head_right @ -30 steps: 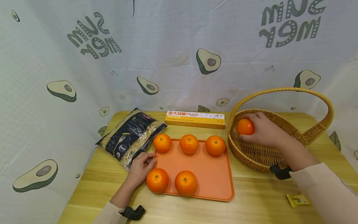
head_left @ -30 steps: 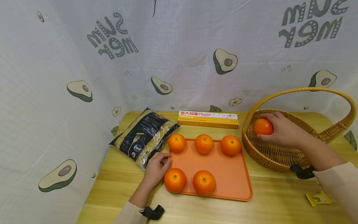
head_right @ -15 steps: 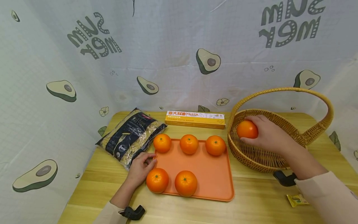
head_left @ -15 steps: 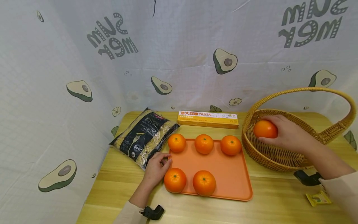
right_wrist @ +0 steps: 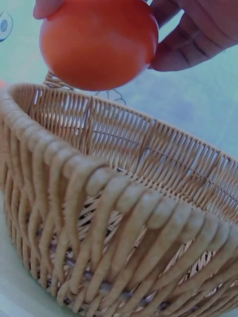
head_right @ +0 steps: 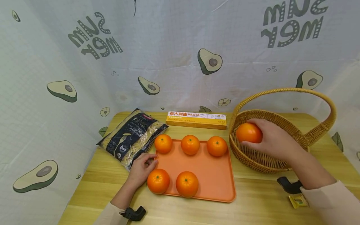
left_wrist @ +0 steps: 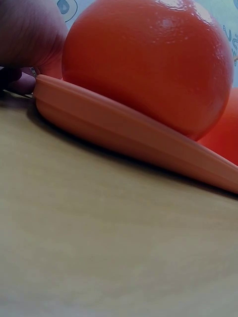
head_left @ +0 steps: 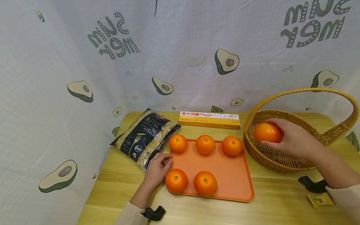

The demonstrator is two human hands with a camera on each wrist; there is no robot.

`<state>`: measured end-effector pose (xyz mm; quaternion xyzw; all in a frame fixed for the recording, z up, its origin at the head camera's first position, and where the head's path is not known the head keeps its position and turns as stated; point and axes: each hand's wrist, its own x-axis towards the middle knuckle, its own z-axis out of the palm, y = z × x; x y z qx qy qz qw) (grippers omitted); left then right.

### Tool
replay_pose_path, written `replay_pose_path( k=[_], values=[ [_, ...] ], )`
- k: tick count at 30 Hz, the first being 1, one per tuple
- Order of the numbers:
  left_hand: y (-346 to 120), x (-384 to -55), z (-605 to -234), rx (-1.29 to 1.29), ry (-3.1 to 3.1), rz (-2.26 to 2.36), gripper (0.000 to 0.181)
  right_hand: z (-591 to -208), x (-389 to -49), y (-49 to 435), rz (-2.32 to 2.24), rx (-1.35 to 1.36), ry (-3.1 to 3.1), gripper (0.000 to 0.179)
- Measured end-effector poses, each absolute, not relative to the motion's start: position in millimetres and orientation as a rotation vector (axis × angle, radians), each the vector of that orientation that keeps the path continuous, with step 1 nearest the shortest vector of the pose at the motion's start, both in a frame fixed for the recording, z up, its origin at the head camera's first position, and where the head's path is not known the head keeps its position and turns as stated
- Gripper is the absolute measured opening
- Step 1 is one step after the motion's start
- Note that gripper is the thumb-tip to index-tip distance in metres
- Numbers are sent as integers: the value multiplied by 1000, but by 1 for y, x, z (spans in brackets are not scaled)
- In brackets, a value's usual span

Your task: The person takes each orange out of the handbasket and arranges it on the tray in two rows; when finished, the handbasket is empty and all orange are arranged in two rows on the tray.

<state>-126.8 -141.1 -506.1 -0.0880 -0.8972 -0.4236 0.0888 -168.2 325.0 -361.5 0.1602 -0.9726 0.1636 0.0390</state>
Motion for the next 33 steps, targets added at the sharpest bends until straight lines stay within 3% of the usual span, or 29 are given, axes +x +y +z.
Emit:
replay_pose_path(
  k=[22, 33],
  values=[
    [-141, -127, -505, -252, -2673, -1293, 19, -366, -146, 306, 669, 509, -2862, 89],
    [-141, -126, -504, -256, -2676, -1296, 20, -370, -141, 295, 655, 557, -2819, 82]
  ],
)
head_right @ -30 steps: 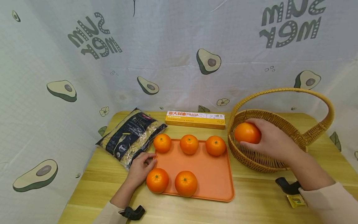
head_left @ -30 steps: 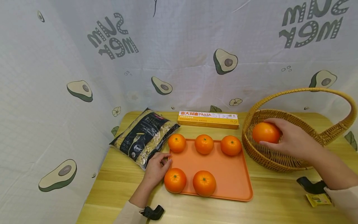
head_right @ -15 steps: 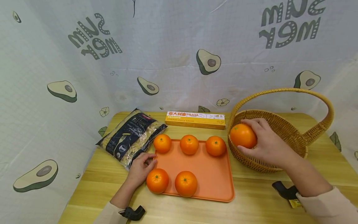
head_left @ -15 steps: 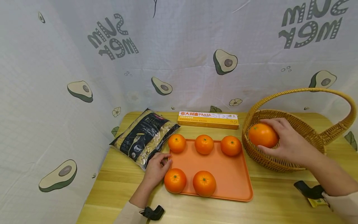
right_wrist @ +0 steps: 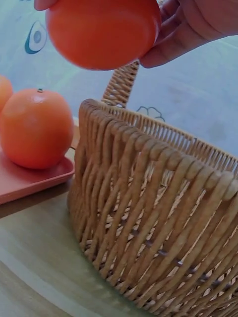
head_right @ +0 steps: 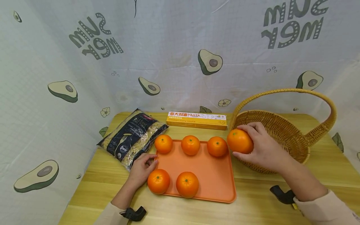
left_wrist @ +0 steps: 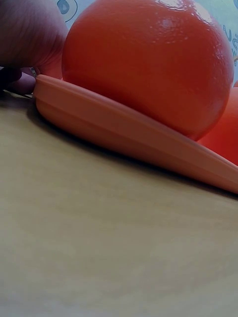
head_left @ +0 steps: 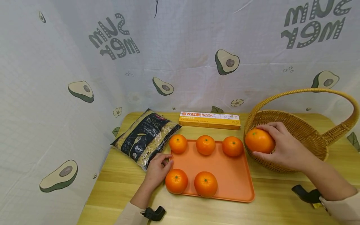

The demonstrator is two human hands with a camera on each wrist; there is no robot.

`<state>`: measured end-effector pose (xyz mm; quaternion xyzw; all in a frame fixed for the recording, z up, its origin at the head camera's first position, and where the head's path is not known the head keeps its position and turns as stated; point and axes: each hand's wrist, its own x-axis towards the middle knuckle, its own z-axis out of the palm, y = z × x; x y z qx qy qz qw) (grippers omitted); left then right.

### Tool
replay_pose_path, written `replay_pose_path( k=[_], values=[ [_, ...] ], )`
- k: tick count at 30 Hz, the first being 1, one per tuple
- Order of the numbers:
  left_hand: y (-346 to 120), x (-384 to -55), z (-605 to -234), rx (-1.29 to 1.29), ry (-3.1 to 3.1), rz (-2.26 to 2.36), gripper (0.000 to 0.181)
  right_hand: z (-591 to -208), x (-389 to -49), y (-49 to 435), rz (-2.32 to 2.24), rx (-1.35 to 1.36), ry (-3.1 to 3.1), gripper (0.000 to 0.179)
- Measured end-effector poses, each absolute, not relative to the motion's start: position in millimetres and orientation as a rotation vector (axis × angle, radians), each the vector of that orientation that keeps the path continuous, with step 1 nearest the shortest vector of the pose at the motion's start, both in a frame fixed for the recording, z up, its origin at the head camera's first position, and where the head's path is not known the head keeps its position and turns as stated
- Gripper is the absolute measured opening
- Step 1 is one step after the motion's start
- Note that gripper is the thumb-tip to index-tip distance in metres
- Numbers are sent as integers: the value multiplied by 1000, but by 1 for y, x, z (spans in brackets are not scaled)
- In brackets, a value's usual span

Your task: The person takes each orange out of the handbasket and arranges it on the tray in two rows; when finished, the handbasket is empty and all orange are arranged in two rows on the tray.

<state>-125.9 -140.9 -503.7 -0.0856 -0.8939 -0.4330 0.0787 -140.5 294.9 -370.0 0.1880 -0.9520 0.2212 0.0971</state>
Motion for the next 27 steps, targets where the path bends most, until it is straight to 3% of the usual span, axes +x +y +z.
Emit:
replay_pose_path(
  k=[19, 27],
  values=[
    [-141, -127, -504, -276, -2672, -1267, 19, -380, -127, 276, 606, 806, -2758, 86],
    [-141, -126, -504, -271, -2676, -1269, 19, -387, -119, 270, 686, 747, -2856, 85]
  ],
)
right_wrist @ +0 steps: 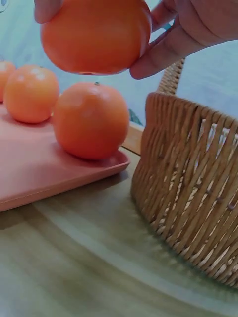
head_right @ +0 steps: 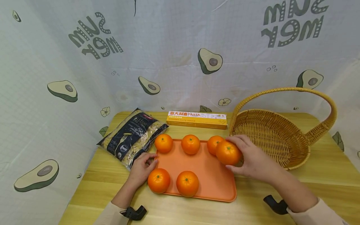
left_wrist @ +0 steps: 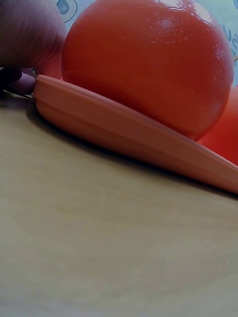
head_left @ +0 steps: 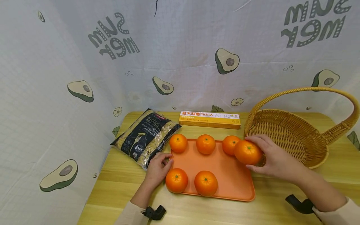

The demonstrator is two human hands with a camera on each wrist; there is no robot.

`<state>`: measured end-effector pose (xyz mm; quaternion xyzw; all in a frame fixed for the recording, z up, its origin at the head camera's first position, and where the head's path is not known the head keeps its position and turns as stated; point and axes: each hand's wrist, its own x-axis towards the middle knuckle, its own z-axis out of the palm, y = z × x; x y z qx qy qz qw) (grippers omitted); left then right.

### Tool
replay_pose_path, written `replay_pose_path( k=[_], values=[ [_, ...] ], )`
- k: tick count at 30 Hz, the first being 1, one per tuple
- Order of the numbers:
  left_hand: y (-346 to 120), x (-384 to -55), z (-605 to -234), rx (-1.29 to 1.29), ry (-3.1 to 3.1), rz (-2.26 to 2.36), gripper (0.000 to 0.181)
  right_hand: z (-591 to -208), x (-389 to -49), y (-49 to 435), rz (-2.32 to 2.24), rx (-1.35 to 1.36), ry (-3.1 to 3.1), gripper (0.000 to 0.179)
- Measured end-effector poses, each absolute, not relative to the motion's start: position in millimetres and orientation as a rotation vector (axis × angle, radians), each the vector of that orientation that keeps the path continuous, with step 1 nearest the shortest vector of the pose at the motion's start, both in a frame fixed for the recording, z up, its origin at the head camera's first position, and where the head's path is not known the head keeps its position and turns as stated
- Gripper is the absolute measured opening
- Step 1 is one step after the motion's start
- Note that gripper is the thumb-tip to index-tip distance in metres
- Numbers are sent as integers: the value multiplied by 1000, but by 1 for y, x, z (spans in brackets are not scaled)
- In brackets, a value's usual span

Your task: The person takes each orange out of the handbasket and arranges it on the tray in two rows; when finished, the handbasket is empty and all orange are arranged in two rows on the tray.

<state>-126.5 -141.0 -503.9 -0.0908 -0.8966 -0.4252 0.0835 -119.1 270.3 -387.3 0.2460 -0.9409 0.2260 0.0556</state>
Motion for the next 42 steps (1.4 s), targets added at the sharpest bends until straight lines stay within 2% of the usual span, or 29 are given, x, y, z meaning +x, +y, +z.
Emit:
replay_pose_path(
  k=[22, 42],
  values=[
    [-141, -126, -505, -269, -2679, -1255, 19, -425, -94, 259, 619, 845, -2828, 77],
    [-141, -127, -505, -280, -2679, -1254, 19, -436, -77, 261, 621, 877, -2910, 78]
  ],
)
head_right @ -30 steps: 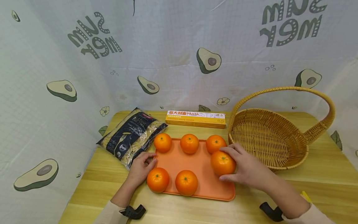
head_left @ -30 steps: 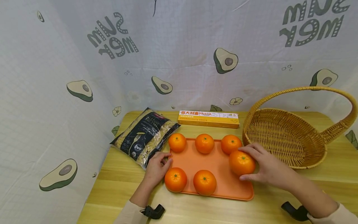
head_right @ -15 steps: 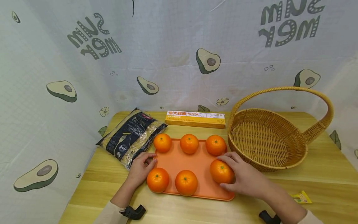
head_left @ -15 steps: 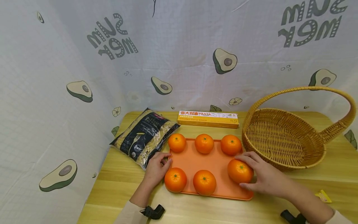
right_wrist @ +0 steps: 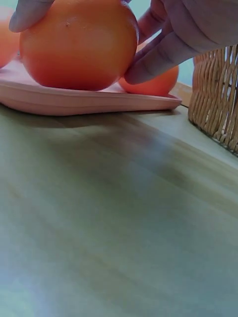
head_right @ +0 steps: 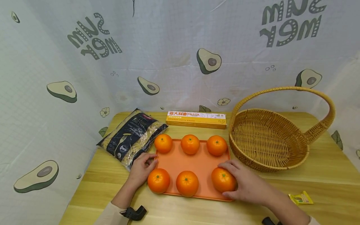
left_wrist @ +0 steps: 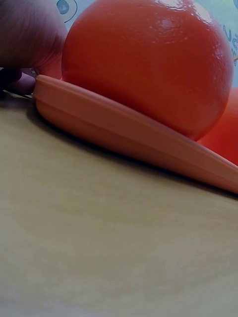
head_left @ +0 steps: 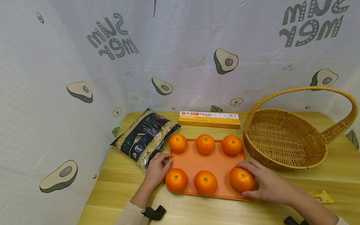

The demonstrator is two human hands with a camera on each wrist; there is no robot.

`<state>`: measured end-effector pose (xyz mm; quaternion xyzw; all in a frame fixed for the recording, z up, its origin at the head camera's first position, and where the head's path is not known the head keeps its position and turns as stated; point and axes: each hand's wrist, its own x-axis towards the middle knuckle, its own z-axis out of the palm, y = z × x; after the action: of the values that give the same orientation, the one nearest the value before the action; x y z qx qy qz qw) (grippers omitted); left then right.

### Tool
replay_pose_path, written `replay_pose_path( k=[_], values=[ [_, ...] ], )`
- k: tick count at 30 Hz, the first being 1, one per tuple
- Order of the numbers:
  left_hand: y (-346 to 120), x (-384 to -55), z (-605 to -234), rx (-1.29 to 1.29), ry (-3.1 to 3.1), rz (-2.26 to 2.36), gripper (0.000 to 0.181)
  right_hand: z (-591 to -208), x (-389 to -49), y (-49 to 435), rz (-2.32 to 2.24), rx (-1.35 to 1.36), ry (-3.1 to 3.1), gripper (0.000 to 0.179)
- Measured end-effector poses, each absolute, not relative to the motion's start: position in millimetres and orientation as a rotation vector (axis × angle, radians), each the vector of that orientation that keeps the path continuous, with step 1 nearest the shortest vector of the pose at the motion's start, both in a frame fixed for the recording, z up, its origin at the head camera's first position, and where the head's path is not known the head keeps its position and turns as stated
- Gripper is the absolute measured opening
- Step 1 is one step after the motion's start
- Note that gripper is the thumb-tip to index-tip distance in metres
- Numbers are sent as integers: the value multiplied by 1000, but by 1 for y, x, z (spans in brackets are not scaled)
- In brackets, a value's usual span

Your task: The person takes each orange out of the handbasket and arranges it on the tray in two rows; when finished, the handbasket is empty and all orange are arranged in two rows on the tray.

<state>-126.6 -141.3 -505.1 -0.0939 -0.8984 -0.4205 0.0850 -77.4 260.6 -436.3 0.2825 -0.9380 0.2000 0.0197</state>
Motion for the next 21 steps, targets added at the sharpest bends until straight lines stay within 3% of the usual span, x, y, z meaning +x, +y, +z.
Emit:
replay_pose_path(
  k=[21],
  values=[
    [-141, -127, -505, -275, -2682, -1224, 19, -440, -64, 256, 676, 959, -2904, 78]
  ],
)
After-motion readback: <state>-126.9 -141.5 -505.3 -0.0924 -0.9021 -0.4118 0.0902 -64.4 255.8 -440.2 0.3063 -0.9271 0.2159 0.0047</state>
